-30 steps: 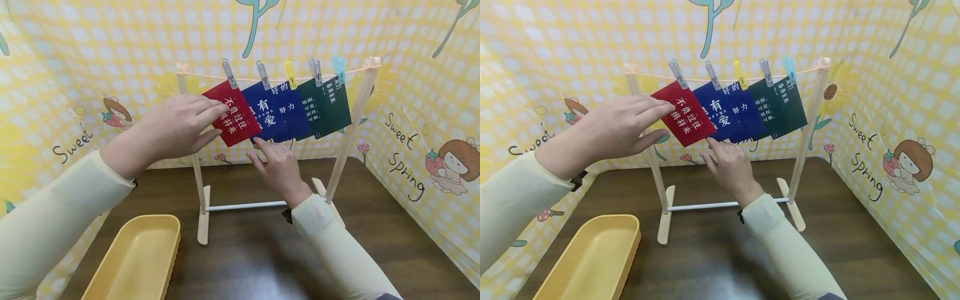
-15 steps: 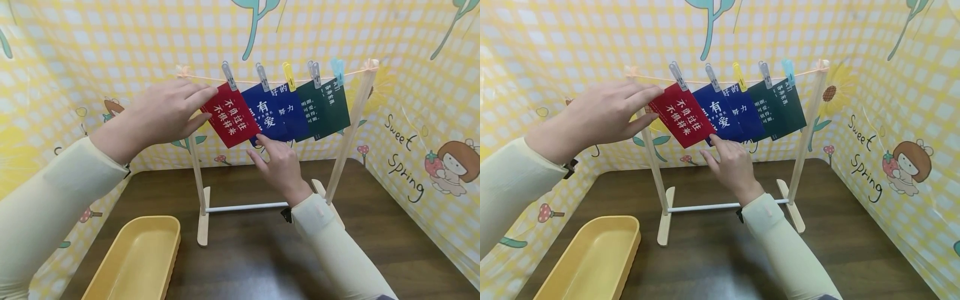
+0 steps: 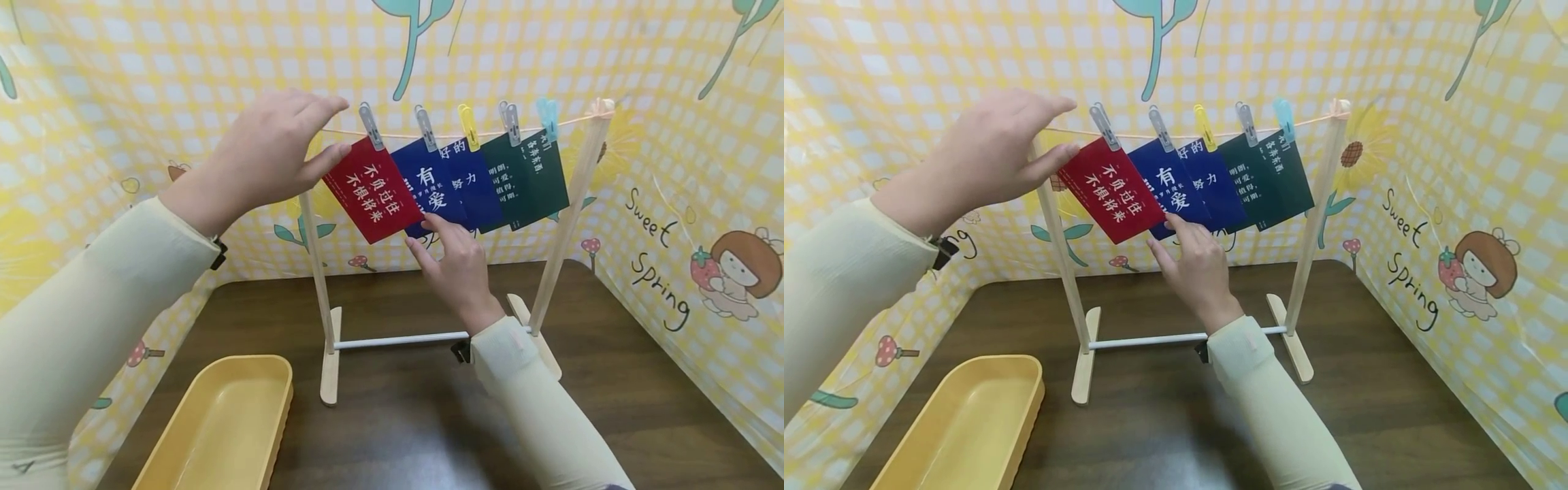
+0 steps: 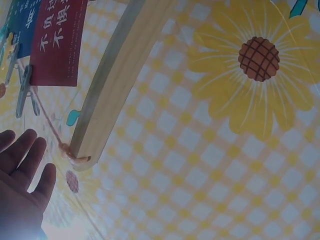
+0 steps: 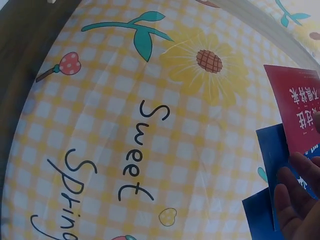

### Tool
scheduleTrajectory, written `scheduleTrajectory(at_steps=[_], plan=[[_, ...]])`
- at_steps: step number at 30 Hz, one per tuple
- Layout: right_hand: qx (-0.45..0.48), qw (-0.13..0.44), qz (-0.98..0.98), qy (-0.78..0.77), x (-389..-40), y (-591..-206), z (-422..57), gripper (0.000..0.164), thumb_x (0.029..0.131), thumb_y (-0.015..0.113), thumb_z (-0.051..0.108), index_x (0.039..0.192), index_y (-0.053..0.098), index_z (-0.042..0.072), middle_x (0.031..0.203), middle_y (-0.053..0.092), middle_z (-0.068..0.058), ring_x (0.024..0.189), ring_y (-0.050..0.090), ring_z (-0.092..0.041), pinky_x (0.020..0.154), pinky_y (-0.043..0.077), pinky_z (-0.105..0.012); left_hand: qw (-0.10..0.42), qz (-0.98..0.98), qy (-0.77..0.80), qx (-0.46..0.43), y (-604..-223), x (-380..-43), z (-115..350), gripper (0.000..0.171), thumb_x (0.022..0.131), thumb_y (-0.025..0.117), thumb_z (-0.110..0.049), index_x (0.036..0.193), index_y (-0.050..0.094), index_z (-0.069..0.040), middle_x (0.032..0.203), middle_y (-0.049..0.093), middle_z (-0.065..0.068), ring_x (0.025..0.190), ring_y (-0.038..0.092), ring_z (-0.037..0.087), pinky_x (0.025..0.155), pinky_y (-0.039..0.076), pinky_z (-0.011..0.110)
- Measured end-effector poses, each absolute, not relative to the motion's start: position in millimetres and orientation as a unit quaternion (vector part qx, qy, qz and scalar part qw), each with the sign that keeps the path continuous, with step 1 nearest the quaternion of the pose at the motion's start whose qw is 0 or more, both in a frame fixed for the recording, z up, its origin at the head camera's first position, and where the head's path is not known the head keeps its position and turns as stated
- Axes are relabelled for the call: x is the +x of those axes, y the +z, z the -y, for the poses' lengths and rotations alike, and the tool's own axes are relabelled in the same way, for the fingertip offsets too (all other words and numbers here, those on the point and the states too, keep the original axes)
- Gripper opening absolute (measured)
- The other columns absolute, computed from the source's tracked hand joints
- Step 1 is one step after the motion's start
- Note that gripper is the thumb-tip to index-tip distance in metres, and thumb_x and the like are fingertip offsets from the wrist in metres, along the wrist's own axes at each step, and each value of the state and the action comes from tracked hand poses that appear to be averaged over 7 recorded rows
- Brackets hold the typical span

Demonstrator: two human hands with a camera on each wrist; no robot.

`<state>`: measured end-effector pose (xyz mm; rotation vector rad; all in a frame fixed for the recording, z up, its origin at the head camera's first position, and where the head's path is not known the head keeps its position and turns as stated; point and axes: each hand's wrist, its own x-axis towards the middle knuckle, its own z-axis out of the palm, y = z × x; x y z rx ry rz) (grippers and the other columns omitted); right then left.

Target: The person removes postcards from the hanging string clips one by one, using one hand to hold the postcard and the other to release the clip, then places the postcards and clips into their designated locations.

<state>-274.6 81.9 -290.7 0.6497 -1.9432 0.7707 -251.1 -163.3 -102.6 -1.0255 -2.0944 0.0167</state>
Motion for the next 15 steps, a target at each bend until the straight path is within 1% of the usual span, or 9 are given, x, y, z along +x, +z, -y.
scheduleTrajectory(at_steps=[4, 7, 10, 15], plan=[[0.251, 0.448, 0.790, 0.334, -276.9, -292.7, -80.4, 0.048, 0.090, 0.072, 0.034, 0.124, 0.062, 0.003, 0.111, 0.070, -0.007, 0.099, 0.065, -0.021, 0.085, 0.053, -0.038, 0.369, 0.850, -0.017, -0.376, -97.1, -255.3, 161.7, 0.047, 0.096, 0.062, -0.031, 0.132, 0.056, 0.000, 0.126, 0.062, 0.017, 0.116, 0.057, 0.036, 0.100, 0.041, 0.050], [0.242, 0.435, 0.791, 0.357, -278.5, -294.2, -79.2, 0.048, 0.090, 0.072, 0.034, 0.125, 0.062, 0.003, 0.111, 0.070, -0.007, 0.096, 0.064, -0.019, 0.079, 0.054, -0.037, 0.335, 0.875, -0.037, -0.347, -92.6, -257.7, 159.6, 0.049, 0.099, 0.057, -0.034, 0.135, 0.055, -0.001, 0.130, 0.059, 0.017, 0.121, 0.053, 0.035, 0.104, 0.038, 0.048], [0.234, 0.427, 0.790, 0.374, -280.0, -295.0, -78.4, 0.048, 0.090, 0.071, 0.034, 0.124, 0.062, 0.002, 0.111, 0.070, -0.007, 0.093, 0.064, -0.017, 0.075, 0.054, -0.036, 0.317, 0.887, -0.057, -0.330, -88.0, -260.6, 156.4, 0.050, 0.100, 0.055, -0.035, 0.136, 0.053, -0.001, 0.129, 0.059, 0.018, 0.120, 0.053, 0.035, 0.104, 0.038, 0.047], [0.224, 0.426, 0.787, 0.387, -282.4, -293.7, -77.2, 0.047, 0.091, 0.070, 0.034, 0.124, 0.062, 0.002, 0.111, 0.070, -0.007, 0.094, 0.064, -0.017, 0.075, 0.054, -0.035, 0.317, 0.887, -0.076, -0.327, -82.5, -264.2, 150.9, 0.049, 0.100, 0.054, -0.035, 0.135, 0.054, -0.001, 0.123, 0.061, 0.017, 0.116, 0.054, 0.034, 0.101, 0.040, 0.046]])
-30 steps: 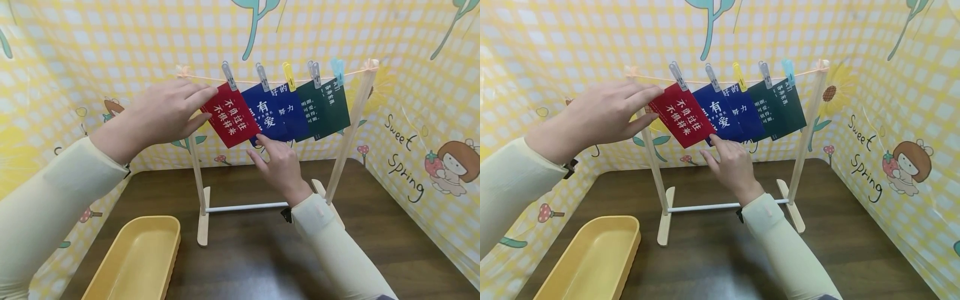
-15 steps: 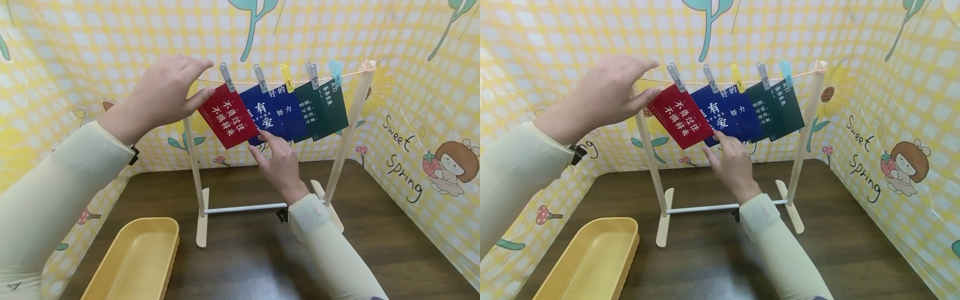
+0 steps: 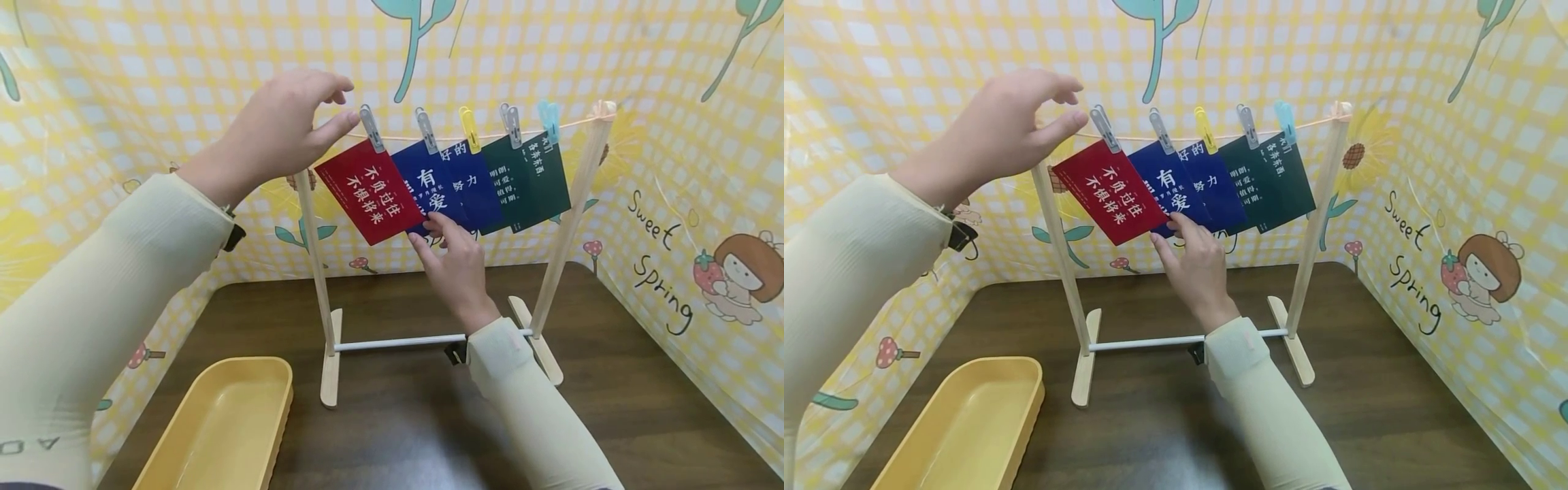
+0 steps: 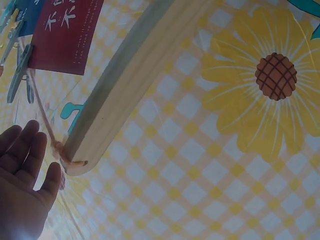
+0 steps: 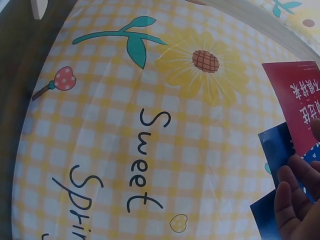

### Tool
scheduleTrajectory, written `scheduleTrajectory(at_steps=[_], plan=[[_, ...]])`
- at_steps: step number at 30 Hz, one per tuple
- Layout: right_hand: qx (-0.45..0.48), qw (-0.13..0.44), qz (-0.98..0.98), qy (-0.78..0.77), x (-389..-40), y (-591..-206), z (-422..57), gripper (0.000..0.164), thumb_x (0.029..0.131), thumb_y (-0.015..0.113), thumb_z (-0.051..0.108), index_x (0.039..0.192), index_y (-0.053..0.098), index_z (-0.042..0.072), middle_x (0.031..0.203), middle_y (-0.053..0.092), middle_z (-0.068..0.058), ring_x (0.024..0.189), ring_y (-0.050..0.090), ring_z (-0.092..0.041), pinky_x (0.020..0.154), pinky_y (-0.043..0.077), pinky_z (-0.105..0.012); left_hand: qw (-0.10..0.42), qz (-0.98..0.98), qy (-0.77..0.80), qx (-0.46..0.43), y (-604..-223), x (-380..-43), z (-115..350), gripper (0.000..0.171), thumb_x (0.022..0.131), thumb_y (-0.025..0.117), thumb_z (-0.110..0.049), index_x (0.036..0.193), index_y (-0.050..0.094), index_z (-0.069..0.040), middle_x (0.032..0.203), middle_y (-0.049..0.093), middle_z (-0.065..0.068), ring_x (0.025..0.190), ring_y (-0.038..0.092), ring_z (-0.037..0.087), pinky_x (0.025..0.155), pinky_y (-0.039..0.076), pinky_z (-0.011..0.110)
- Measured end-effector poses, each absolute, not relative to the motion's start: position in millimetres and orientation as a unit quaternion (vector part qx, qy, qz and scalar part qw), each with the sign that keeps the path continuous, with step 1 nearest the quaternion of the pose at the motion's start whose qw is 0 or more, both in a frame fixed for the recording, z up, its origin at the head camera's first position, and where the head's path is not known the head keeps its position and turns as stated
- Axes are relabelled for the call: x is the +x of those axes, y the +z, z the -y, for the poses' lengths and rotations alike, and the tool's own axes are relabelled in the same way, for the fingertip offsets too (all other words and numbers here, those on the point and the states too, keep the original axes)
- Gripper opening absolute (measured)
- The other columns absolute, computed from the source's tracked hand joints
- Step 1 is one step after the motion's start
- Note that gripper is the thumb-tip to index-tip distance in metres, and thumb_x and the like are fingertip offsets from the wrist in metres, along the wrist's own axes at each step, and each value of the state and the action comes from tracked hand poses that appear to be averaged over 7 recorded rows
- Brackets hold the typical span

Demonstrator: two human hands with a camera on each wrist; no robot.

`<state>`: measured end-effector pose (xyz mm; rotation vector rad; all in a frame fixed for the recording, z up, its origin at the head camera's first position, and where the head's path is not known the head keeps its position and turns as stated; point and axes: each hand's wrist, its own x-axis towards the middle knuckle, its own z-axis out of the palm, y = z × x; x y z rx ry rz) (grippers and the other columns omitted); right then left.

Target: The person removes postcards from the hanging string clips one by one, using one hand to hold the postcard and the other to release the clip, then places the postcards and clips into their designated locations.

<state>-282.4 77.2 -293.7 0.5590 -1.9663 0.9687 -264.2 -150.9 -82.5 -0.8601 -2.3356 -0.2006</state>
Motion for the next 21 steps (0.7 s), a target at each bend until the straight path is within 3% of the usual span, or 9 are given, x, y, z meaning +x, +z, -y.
scheduleTrajectory(at_steps=[11, 21], plan=[[0.200, 0.418, 0.778, 0.423, -283.9, -286.9, -78.4, 0.048, 0.089, 0.072, 0.035, 0.124, 0.062, 0.003, 0.111, 0.070, -0.006, 0.094, 0.064, -0.015, 0.077, 0.053, -0.035, 0.286, 0.904, -0.075, -0.309, -72.5, -266.6, 137.6, 0.053, 0.101, 0.050, -0.040, 0.138, 0.051, -0.003, 0.126, 0.059, 0.017, 0.117, 0.052, 0.033, 0.103, 0.039, 0.045], [0.188, 0.373, 0.765, 0.490, -292.6, -289.9, -76.0, 0.049, 0.090, 0.070, 0.037, 0.125, 0.062, 0.004, 0.111, 0.070, -0.005, 0.091, 0.065, -0.011, 0.076, 0.054, -0.031, 0.249, 0.920, -0.076, -0.294, -71.8, -268.6, 132.7, 0.054, 0.101, 0.048, -0.042, 0.141, 0.049, -0.006, 0.126, 0.058, 0.014, 0.117, 0.050, 0.031, 0.103, 0.037, 0.044]])
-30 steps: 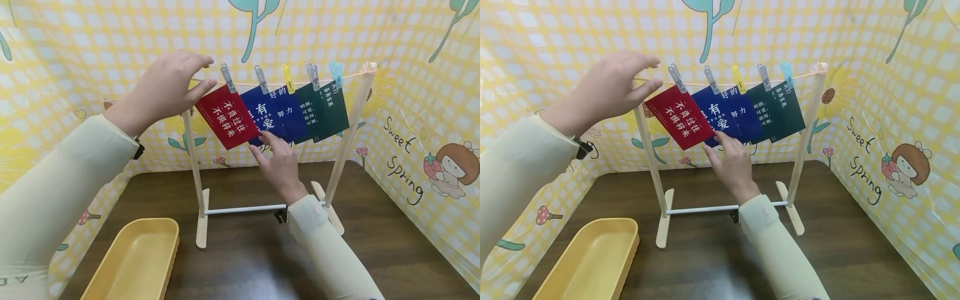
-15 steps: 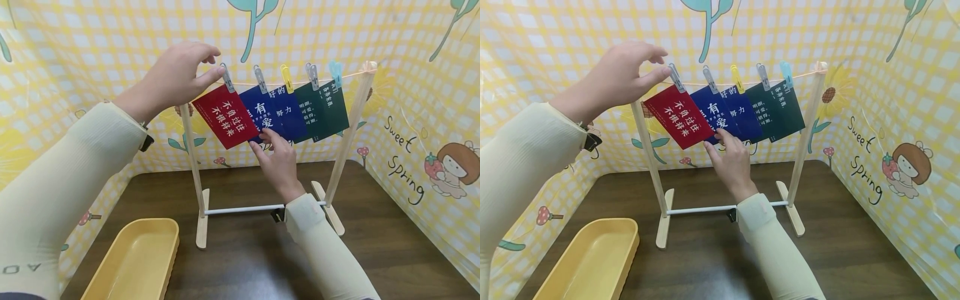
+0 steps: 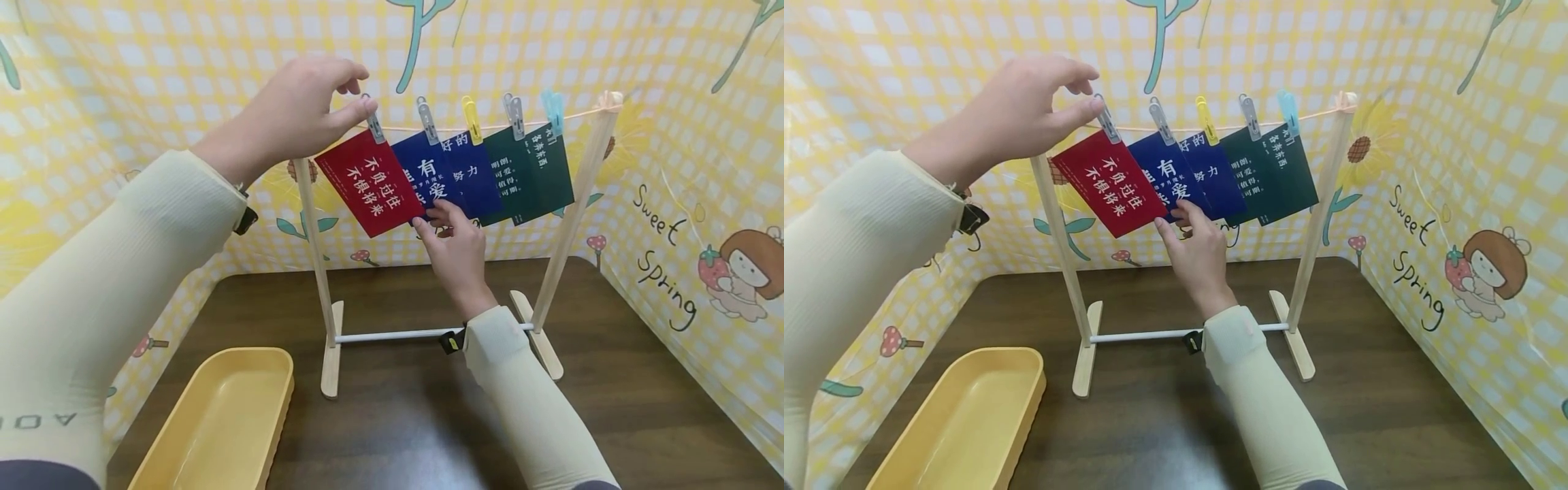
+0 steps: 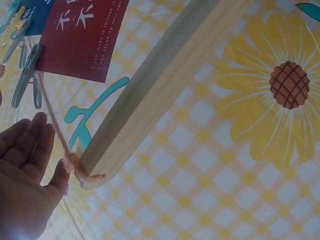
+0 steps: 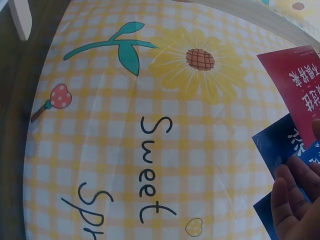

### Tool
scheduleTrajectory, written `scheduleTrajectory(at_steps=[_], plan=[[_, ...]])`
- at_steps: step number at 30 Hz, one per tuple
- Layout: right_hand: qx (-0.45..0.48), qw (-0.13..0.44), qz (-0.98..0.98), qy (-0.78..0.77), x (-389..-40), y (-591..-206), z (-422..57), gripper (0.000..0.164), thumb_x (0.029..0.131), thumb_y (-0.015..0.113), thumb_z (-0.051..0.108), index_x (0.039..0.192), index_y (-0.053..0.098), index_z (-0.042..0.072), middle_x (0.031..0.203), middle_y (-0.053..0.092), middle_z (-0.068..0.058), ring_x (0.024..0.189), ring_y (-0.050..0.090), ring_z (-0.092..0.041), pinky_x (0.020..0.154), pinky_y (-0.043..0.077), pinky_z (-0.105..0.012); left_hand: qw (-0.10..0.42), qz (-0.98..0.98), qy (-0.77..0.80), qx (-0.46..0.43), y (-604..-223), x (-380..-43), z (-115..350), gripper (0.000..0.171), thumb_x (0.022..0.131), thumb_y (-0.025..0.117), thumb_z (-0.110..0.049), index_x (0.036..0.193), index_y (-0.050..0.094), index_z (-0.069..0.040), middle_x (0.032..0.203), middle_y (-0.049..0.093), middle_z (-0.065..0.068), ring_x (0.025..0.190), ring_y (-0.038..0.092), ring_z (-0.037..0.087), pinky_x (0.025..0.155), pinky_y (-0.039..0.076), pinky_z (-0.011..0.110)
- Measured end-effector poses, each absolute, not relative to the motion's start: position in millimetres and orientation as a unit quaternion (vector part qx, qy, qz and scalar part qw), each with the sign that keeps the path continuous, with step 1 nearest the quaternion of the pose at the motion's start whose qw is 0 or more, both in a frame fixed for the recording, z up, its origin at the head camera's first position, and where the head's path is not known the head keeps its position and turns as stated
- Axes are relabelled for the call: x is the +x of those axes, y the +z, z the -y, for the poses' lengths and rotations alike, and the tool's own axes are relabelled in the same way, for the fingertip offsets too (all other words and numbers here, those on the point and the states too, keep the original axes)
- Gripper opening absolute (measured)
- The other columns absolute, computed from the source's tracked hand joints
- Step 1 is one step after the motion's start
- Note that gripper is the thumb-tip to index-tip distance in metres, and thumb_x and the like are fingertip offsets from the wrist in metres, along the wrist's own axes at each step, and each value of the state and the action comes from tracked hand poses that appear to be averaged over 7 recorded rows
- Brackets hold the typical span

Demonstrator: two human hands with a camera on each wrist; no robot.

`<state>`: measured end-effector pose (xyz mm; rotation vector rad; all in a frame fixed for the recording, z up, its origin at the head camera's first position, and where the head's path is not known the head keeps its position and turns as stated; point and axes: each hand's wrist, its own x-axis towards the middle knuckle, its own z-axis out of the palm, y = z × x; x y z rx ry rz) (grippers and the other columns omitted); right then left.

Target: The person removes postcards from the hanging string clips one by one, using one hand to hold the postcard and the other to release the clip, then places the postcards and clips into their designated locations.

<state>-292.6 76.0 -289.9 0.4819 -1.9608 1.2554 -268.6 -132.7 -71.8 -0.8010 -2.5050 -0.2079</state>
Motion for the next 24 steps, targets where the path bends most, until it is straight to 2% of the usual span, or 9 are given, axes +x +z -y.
scheduleTrajectory(at_steps=[7, 15, 24], plan=[[0.191, 0.340, 0.745, 0.541, -298.2, -291.6, -70.9, 0.048, 0.090, 0.071, 0.036, 0.126, 0.061, 0.006, 0.112, 0.070, -0.004, 0.091, 0.066, -0.006, 0.077, 0.053, -0.026, 0.234, 0.928, -0.080, -0.280, -69.2, -270.5, 132.7, 0.055, 0.100, 0.049, -0.043, 0.138, 0.052, -0.004, 0.126, 0.058, 0.015, 0.116, 0.051, 0.031, 0.103, 0.039, 0.044], [0.195, 0.297, 0.724, 0.591, -299.3, -292.2, -69.0, 0.047, 0.091, 0.071, 0.033, 0.127, 0.059, 0.005, 0.111, 0.070, -0.004, 0.089, 0.066, -0.011, 0.078, 0.055, -0.029, 0.222, 0.927, -0.104, -0.282, -69.9, -278.5, 139.2, 0.055, 0.099, 0.051, -0.045, 0.133, 0.057, -0.003, 0.115, 0.063, 0.012, 0.109, 0.051, 0.026, 0.094, 0.043, 0.043], [0.194, 0.275, 0.712, 0.617, -298.3, -290.4, -68.4, 0.052, 0.089, 0.071, 0.041, 0.127, 0.060, 0.007, 0.113, 0.069, -0.002, 0.088, 0.066, -0.013, 0.078, 0.055, -0.030, 0.190, 0.934, -0.097, -0.287, -67.4, -281.2, 138.4, 0.058, 0.098, 0.052, -0.047, 0.139, 0.052, -0.006, 0.122, 0.061, 0.012, 0.118, 0.048, 0.029, 0.103, 0.038, 0.045]])
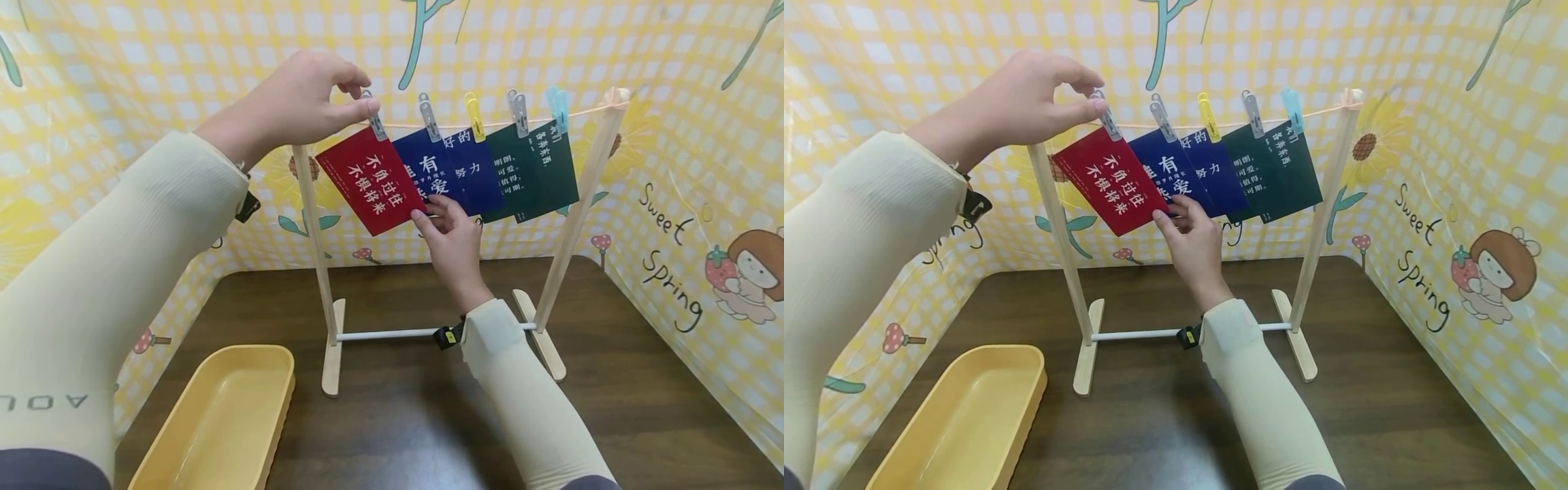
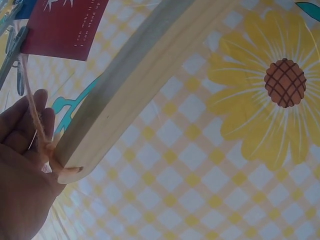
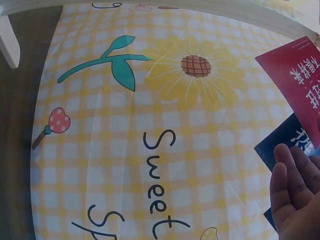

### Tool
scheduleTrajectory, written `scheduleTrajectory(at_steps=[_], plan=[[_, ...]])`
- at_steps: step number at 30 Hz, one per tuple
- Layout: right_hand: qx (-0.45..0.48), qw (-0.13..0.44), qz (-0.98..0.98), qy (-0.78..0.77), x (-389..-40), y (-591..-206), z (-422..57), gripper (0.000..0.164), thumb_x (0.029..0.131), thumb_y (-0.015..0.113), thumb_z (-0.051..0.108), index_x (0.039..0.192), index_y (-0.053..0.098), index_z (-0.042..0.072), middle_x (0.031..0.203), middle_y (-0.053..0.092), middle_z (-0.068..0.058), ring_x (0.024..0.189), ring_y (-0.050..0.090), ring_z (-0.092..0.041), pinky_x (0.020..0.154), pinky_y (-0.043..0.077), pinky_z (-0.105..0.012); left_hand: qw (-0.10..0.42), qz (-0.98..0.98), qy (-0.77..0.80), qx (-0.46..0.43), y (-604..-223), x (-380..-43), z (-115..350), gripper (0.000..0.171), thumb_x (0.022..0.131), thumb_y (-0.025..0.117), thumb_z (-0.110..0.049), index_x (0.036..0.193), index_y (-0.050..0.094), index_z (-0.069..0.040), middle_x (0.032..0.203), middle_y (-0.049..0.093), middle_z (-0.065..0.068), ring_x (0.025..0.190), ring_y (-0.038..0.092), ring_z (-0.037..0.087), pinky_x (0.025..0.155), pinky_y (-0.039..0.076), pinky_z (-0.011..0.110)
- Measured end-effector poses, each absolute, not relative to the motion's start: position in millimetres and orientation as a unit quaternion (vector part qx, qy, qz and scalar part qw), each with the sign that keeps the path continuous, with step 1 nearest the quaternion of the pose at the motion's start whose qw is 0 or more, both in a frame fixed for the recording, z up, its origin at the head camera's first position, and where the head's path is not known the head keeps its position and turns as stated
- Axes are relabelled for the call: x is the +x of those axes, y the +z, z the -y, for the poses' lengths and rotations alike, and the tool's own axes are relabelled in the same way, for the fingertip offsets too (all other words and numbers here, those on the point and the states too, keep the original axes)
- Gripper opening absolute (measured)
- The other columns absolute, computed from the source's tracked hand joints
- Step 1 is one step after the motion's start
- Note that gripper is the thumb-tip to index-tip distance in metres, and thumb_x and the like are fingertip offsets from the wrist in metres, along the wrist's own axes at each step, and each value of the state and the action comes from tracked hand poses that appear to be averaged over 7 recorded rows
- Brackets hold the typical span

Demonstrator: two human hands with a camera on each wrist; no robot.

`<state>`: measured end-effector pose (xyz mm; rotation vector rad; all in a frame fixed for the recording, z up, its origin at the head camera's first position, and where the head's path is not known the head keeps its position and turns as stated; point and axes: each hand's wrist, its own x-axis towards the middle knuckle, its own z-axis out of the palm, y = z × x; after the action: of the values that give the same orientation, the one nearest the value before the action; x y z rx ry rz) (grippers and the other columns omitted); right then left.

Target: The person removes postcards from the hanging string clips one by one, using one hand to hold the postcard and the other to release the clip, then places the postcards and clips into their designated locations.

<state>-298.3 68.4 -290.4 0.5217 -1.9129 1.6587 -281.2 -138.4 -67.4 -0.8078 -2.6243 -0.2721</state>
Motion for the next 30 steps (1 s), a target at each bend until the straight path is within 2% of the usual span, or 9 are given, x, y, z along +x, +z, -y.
scheduleTrajectory(at_steps=[12, 18, 26, 30], plan=[[0.207, 0.267, 0.695, 0.635, -295.7, -290.7, -65.0, 0.045, 0.090, 0.071, 0.036, 0.124, 0.062, 0.008, 0.107, 0.071, -0.001, 0.083, 0.068, -0.015, 0.081, 0.054, -0.033, 0.170, 0.936, -0.121, -0.283, -68.3, -285.0, 134.6, 0.053, 0.097, 0.051, -0.050, 0.129, 0.061, -0.008, 0.113, 0.063, 0.007, 0.105, 0.049, 0.024, 0.090, 0.043, 0.042], [0.201, 0.261, 0.685, 0.650, -295.9, -293.4, -64.4, 0.043, 0.090, 0.070, 0.035, 0.124, 0.062, 0.009, 0.104, 0.071, -0.002, 0.082, 0.068, -0.016, 0.083, 0.053, -0.032, 0.164, 0.936, -0.139, -0.280, -69.8, -286.7, 133.0, 0.051, 0.097, 0.050, -0.052, 0.122, 0.064, -0.010, 0.109, 0.064, 0.004, 0.107, 0.049, 0.021, 0.091, 0.042, 0.041], [0.203, 0.242, 0.657, 0.685, -295.7, -292.4, -57.1, 0.039, 0.094, 0.067, 0.021, 0.127, 0.058, 0.002, 0.103, 0.070, -0.010, 0.080, 0.068, -0.019, 0.087, 0.052, -0.032, 0.153, 0.937, -0.187, -0.253, -69.7, -283.8, 138.4, 0.050, 0.097, 0.051, -0.052, 0.122, 0.066, -0.011, 0.111, 0.064, 0.001, 0.103, 0.051, 0.019, 0.089, 0.041, 0.038], [0.196, 0.242, 0.653, 0.690, -281.5, -283.2, -53.7, 0.034, 0.095, 0.065, 0.015, 0.124, 0.059, -0.002, 0.101, 0.070, -0.014, 0.078, 0.068, -0.021, 0.085, 0.053, -0.033, 0.151, 0.937, -0.199, -0.245, -69.7, -280.5, 138.7, 0.049, 0.096, 0.052, -0.052, 0.122, 0.066, -0.012, 0.111, 0.064, 0.002, 0.101, 0.052, 0.019, 0.089, 0.042, 0.037]])
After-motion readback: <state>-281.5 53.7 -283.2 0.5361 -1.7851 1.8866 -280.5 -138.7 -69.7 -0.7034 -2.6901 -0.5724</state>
